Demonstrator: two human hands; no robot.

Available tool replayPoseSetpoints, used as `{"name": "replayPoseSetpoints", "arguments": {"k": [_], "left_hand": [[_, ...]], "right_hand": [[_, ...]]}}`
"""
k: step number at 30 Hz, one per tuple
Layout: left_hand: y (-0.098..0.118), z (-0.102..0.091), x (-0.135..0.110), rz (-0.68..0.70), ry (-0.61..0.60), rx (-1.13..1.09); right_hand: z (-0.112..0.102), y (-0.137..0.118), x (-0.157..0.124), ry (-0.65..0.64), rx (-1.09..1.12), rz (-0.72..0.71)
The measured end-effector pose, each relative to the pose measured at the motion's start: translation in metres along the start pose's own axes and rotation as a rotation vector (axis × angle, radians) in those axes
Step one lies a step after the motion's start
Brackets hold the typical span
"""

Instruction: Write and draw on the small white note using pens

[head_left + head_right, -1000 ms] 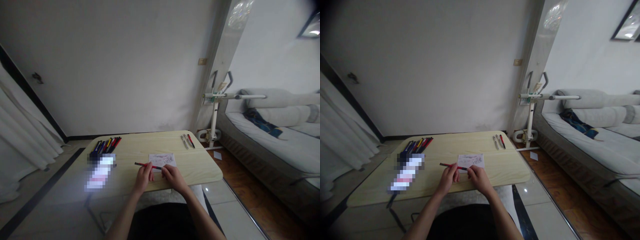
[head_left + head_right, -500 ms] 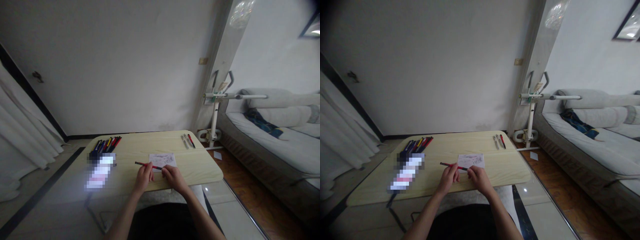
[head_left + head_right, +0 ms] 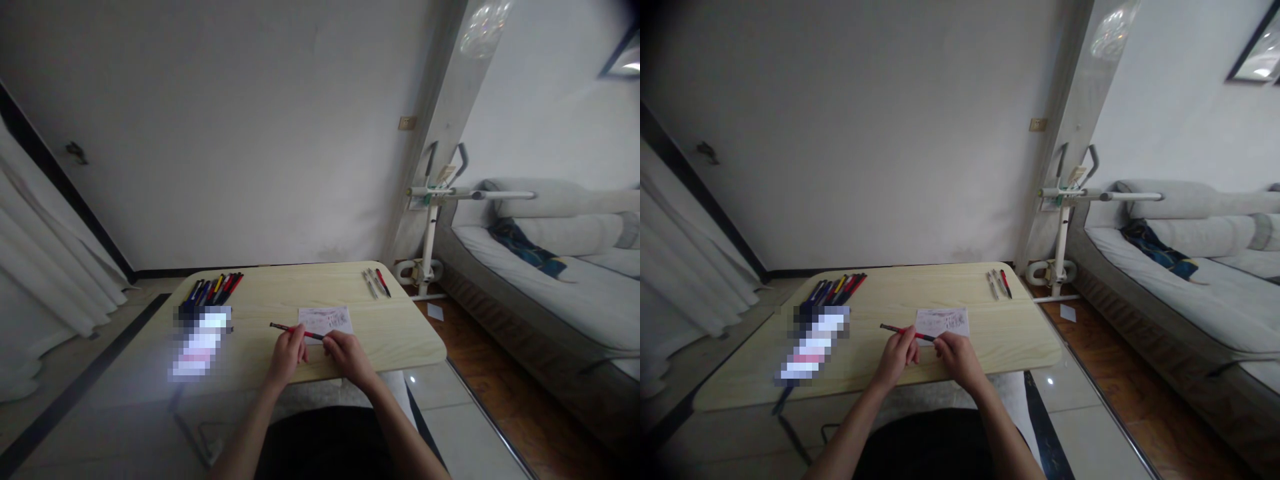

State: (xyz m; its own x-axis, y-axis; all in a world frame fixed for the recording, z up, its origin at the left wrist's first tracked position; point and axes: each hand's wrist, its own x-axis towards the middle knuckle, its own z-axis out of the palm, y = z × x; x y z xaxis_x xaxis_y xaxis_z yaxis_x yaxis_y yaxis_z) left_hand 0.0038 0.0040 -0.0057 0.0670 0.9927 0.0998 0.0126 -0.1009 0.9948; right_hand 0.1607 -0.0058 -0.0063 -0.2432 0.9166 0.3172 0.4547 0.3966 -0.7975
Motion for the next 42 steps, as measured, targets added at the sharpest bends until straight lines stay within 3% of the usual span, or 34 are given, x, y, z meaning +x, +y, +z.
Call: {"name": "replayPoseSetpoints", "arguments": {"k": [21, 42], "left_hand": [[-0.0032, 0.0003, 0.0000, 0.013, 0.030, 0.061], [0.0028, 0.0016, -0.0018, -0.017, 0.013, -0.103]], "right_hand": [[0.0008, -0.0001, -0.0003, 0.029, -0.029, -0.007], [0.0048, 0.0022, 0.0013, 0.040, 0.092, 0.043]]}}
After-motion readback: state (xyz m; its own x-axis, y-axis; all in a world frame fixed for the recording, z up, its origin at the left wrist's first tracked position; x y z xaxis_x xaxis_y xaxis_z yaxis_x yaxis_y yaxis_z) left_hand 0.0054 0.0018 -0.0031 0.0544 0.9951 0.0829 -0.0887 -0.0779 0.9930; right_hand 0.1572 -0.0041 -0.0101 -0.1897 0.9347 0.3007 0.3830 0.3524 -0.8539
